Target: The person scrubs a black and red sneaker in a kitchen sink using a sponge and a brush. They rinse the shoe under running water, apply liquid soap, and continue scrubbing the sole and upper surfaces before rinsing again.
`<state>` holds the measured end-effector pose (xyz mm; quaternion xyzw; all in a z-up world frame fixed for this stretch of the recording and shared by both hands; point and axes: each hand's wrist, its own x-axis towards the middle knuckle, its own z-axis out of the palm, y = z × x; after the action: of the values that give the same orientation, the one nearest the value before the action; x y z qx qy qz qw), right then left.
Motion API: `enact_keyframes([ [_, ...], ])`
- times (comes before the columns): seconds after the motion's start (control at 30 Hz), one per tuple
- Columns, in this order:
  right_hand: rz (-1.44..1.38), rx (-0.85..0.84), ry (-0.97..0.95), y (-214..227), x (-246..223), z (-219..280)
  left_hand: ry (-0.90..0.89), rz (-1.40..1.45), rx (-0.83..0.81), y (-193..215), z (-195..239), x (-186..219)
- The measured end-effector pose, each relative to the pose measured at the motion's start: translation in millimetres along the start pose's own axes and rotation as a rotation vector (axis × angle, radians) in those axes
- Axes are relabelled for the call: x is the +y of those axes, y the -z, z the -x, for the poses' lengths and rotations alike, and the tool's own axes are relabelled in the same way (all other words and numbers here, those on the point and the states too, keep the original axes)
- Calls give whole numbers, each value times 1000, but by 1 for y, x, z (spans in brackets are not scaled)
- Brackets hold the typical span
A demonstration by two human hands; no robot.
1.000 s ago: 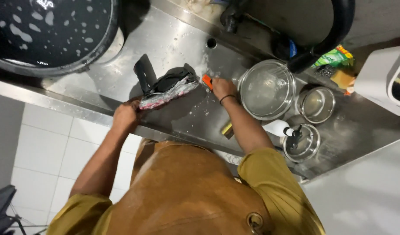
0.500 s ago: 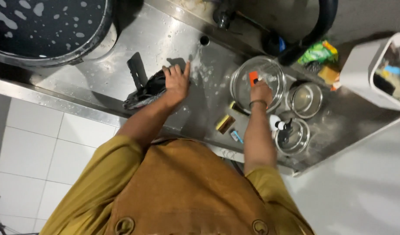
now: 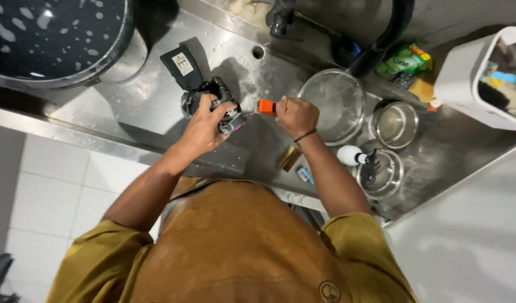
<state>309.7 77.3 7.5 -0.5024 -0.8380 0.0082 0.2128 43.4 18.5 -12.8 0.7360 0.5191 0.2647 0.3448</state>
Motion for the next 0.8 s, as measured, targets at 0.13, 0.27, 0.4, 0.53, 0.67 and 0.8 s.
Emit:
enact_keyframes([
  [0.13,16,223,186,-13,-7,10,-56,120,96,-14,9,-11],
  [0.27,-63,23,93,2,20,-13,-100,343,138,-22,15,-24],
  [0.4,-384,45,86,-24,-12,9,-143,311,143,-29,31,-23],
  [0.53,-337,-187,-70,-54,11,8,-57,332,309,-21,37,-23],
  [0.67,-86,-36,176,-125,-12,29,-14,319,409,-4,56,-24],
  [0.8,21,-598,141,-91,56,43,66,280,478,7,89,-62],
])
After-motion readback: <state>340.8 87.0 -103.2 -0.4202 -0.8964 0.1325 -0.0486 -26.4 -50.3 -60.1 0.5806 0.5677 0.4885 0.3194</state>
